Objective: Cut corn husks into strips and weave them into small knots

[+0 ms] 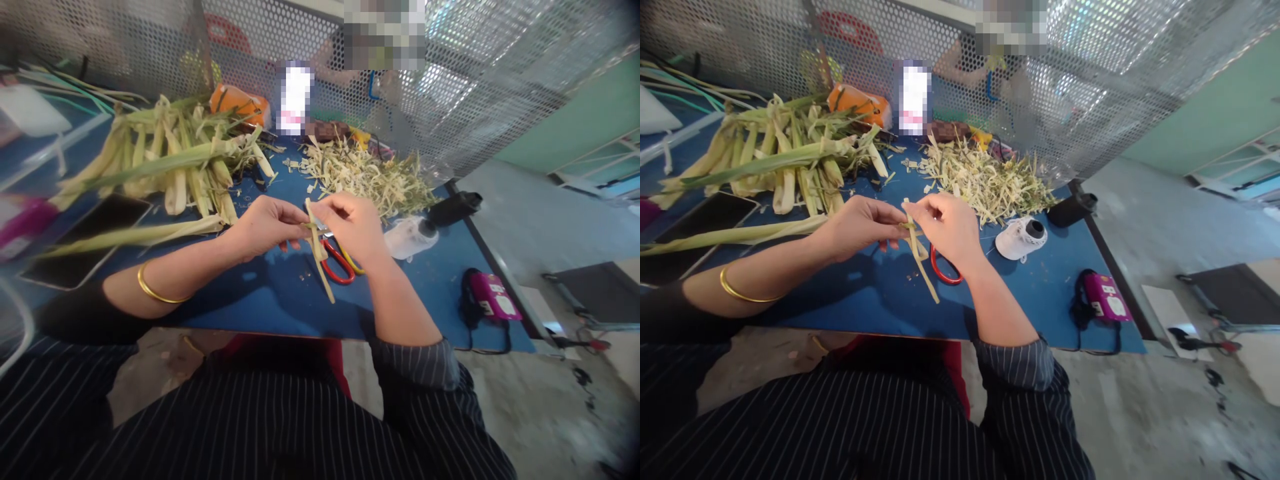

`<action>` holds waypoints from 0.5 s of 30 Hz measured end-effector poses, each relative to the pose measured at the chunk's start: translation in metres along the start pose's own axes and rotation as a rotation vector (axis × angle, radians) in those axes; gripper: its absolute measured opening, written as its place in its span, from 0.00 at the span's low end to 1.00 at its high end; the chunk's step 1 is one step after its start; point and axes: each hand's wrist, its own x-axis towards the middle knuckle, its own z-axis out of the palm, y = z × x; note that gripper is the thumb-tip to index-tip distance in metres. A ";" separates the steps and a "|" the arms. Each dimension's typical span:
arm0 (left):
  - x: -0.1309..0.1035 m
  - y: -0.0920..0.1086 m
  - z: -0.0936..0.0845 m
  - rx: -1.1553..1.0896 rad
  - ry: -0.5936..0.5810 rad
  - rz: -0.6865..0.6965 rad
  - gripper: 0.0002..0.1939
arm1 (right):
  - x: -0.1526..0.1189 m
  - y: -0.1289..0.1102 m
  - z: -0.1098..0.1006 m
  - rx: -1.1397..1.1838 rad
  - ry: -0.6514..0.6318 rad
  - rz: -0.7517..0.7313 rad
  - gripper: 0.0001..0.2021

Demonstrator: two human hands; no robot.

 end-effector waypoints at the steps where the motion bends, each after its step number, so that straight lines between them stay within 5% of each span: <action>1: 0.000 0.000 0.000 0.006 -0.024 0.000 0.06 | 0.003 0.000 -0.001 0.047 -0.079 0.029 0.15; 4: -0.001 -0.001 -0.001 0.032 -0.086 0.003 0.05 | 0.009 0.001 0.002 0.226 -0.180 0.095 0.14; 12: -0.004 -0.008 0.002 0.046 -0.419 -0.064 0.05 | 0.014 0.022 0.011 0.531 0.076 0.185 0.15; 15: -0.004 -0.010 0.001 0.009 -0.462 -0.094 0.06 | 0.012 0.029 0.011 0.561 0.134 0.196 0.16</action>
